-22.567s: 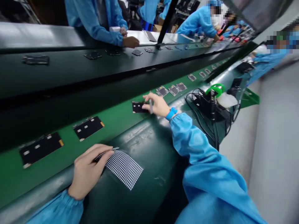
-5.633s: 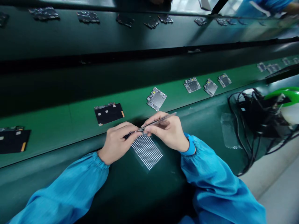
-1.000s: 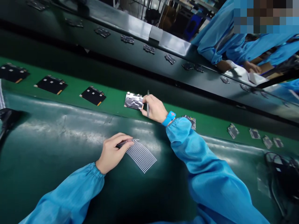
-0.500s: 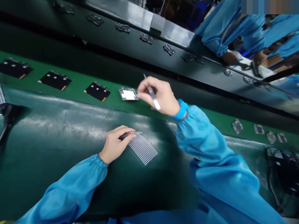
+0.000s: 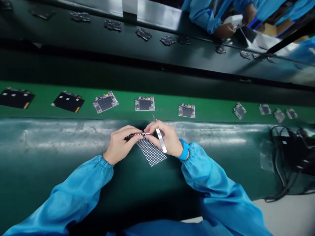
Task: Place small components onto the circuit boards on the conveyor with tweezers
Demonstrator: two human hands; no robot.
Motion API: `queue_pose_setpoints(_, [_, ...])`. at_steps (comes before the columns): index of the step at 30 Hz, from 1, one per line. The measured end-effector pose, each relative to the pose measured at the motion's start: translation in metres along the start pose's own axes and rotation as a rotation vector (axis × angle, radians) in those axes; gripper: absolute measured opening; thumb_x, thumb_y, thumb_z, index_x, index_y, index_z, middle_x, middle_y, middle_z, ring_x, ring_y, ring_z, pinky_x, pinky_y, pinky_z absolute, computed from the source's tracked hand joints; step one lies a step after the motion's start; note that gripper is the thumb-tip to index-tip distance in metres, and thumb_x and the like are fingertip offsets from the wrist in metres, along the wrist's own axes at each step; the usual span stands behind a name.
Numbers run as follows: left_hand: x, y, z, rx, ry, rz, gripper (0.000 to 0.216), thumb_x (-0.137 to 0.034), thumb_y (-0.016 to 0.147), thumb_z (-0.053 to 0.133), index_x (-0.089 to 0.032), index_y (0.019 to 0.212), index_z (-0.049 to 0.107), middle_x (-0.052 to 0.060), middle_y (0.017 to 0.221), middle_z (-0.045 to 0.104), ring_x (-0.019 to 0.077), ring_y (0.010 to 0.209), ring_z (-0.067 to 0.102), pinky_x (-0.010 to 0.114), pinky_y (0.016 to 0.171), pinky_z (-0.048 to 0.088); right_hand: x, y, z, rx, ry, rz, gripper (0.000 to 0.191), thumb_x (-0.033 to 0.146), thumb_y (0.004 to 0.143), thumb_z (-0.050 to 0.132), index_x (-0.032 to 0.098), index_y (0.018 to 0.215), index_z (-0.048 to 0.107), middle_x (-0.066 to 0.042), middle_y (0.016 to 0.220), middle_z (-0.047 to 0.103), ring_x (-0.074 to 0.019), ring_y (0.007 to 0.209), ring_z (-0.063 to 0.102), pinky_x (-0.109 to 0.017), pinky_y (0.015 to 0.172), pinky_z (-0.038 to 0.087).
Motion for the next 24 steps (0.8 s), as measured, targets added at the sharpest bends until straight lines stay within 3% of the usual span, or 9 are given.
queue_pose_setpoints(6, [-0.006,0.018,0.028,0.046,-0.030,-0.053,0.022,-0.031,0.085,0.082,-0.022,0.104,0.080,0.006,0.102,0.079,0.0185,0.091,0.074,0.029,0.081,0.061,-0.014,-0.019,-0.022,-0.150,-0.004,0.050,0.019,0.031,0.088,0.079,0.022,0.087,0.062,-0.003,0.091,0.075,-0.0166,0.077,0.072,-0.032,0.072,0.057])
queue_pose_setpoints(10, [-0.007,0.029,0.044,0.094,-0.103,-0.070,0.009,-0.028,0.088,0.078,-0.022,0.094,0.081,0.004,0.094,0.079,0.0167,0.086,0.074,0.028,0.079,0.061,-0.017,-0.024,-0.032,-0.191,-0.011,0.018,0.015,0.027,0.089,0.078,0.023,0.090,0.064,-0.004,0.092,0.075,-0.0182,0.081,0.072,-0.034,0.074,0.059])
queue_pose_setpoints(12, [-0.005,0.034,0.048,0.094,-0.117,-0.064,0.006,-0.026,0.089,0.077,-0.022,0.092,0.080,0.004,0.092,0.079,0.0159,0.085,0.074,0.027,0.079,0.061,-0.018,-0.026,-0.041,-0.182,-0.037,0.005,0.010,0.025,0.092,0.075,0.023,0.099,0.068,-0.006,0.099,0.075,-0.0196,0.089,0.073,-0.037,0.082,0.060])
queue_pose_setpoints(14, [-0.003,0.038,0.050,0.083,-0.103,-0.053,0.005,-0.023,0.088,0.078,-0.022,0.092,0.080,0.003,0.092,0.079,0.0148,0.084,0.074,0.026,0.078,0.060,-0.019,-0.027,-0.054,-0.149,-0.014,0.037,0.021,0.023,0.098,0.067,0.022,0.118,0.069,-0.008,0.111,0.076,-0.0194,0.097,0.073,-0.038,0.089,0.060])
queue_pose_setpoints(17, [0.000,0.043,0.053,0.082,-0.075,-0.039,0.005,-0.022,0.088,0.078,-0.022,0.092,0.080,0.003,0.092,0.079,0.0145,0.083,0.073,0.026,0.078,0.060,-0.026,-0.030,-0.074,-0.098,0.165,0.170,0.035,0.027,0.105,0.055,0.022,0.139,0.062,-0.006,0.101,0.077,-0.0142,0.079,0.073,-0.030,0.073,0.061])
queue_pose_setpoints(20, [0.003,0.046,0.054,0.104,-0.067,-0.042,0.004,-0.021,0.089,0.077,-0.021,0.091,0.080,0.003,0.091,0.079,0.0145,0.084,0.073,0.026,0.078,0.060,-0.032,-0.030,-0.086,-0.167,0.252,0.265,0.029,0.036,0.103,0.061,0.019,0.123,0.074,-0.002,0.078,0.073,-0.0097,0.058,0.064,-0.023,0.053,0.054])
queue_pose_setpoints(24, [0.003,0.047,0.052,0.120,-0.043,-0.029,0.004,-0.021,0.089,0.077,-0.021,0.091,0.080,0.002,0.091,0.079,0.0137,0.083,0.073,0.025,0.077,0.060,-0.032,-0.024,-0.081,-0.215,0.370,0.297,0.018,0.034,0.096,0.072,0.019,0.101,0.081,-0.006,0.091,0.078,-0.0156,0.072,0.074,-0.031,0.069,0.065])
Point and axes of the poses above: each hand's wrist, its own y-axis towards the middle knuckle, its own z-axis out of the palm, x = y × z, the point moved 3 cm from there along y, towards the middle knuckle
